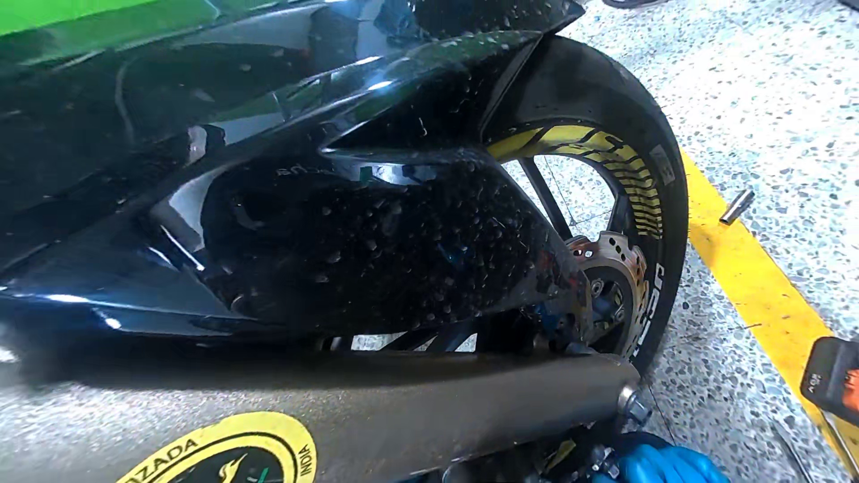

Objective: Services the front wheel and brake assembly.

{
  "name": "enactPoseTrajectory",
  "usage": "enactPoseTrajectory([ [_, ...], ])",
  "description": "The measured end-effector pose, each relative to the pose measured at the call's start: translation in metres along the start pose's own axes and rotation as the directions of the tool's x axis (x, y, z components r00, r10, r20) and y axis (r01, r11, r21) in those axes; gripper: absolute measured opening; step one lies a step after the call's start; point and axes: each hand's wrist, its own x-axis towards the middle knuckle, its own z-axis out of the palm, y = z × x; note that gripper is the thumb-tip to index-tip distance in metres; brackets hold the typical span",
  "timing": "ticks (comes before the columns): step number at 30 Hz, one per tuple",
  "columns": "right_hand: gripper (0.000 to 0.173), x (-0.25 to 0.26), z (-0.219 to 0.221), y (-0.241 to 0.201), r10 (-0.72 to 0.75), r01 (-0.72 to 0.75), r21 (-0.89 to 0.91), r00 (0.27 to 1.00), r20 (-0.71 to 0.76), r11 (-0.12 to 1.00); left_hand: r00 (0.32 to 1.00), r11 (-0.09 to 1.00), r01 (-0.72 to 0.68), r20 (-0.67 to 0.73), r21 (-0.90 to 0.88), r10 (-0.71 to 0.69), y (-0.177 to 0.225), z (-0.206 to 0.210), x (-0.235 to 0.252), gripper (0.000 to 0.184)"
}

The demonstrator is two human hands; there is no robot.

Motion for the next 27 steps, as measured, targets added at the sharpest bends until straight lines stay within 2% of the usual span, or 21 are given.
enactPoseTrajectory([
  [2, 0.051, -0.002, 0.003, 0.001, 0.012, -0.012, 0.01, 0.999, -0.029, 1.0, 0.993, 0.978, -0.119, 0.015, 0.173, 0.118, -0.001, -0.001, 0.01, 0.032],
  [4, 0.05, -0.004, 0.007, 0.0, 0.039, -0.036, 0.044, 0.998, -0.058, 0.998, 0.969, 0.903, -0.226, -0.014, 0.365, 0.248, -0.002, -0.002, 0.015, 0.028],
  [6, 0.049, -0.005, 0.009, -0.002, 0.052, -0.048, 0.053, 0.996, -0.074, 0.997, 0.938, 0.868, -0.329, 0.022, 0.372, 0.346, -0.003, -0.003, 0.013, 0.03],
  [8, 0.047, -0.004, 0.008, -0.003, 0.04, -0.037, 0.039, 0.997, -0.068, 0.999, 0.911, 0.875, -0.41, 0.17, 0.257, 0.376, -0.003, -0.005, 0.012, 0.044],
  [9, 0.047, -0.003, 0.007, -0.003, 0.029, -0.027, 0.028, 0.997, -0.065, 0.999, 0.906, 0.886, -0.417, 0.17, 0.202, 0.388, -0.005, -0.005, 0.018, 0.042],
  [10, 0.047, -0.002, 0.006, -0.002, 0.016, -0.015, 0.022, 0.998, -0.069, 1.0, 0.907, 0.892, -0.42, 0.111, 0.167, 0.407, -0.008, -0.004, 0.026, 0.032],
  [12, 0.047, -0.002, 0.006, -0.002, -0.008, 0.009, 0.017, 0.997, -0.078, 1.0, 0.915, 0.905, -0.358, -0.108, 0.228, 0.389, -0.013, -0.001, 0.037, 0.02],
  [16, 0.044, -0.002, 0.014, 0.005, -0.084, 0.081, -0.022, 0.984, -0.155, 0.996, 0.934, 0.935, -0.206, -0.226, 0.288, 0.276, -0.014, -0.004, 0.036, 0.014],
  [19, 0.033, 0.0, 0.011, 0.015, -0.161, 0.143, -0.13, 0.977, -0.138, 0.981, 0.962, 0.942, -0.208, -0.12, 0.264, 0.246, -0.012, -0.008, 0.033, 0.016],
  [21, 0.027, 0.001, 0.003, 0.013, -0.184, 0.161, -0.219, 0.979, -0.087, 0.962, 0.956, 0.942, -0.268, -0.062, 0.202, 0.286, -0.017, -0.01, 0.036, 0.017],
  [22, 0.027, 0.002, -0.001, 0.012, -0.186, 0.167, -0.239, 0.981, -0.058, 0.956, 0.95, 0.943, -0.288, -0.077, 0.168, 0.303, -0.019, -0.008, 0.04, 0.017],
  [25, 0.039, 0.007, -0.001, 0.01, -0.17, 0.16, -0.217, 0.985, -0.027, 0.963, 0.949, 0.953, -0.255, -0.147, 0.164, 0.279, -0.015, 0.0, 0.043, 0.018],
  [27, 0.045, 0.006, 0.01, 0.008, -0.127, 0.11, -0.149, 0.986, -0.107, 0.983, 0.953, 0.925, -0.237, -0.114, 0.296, 0.28, -0.009, 0.001, 0.031, 0.03],
])
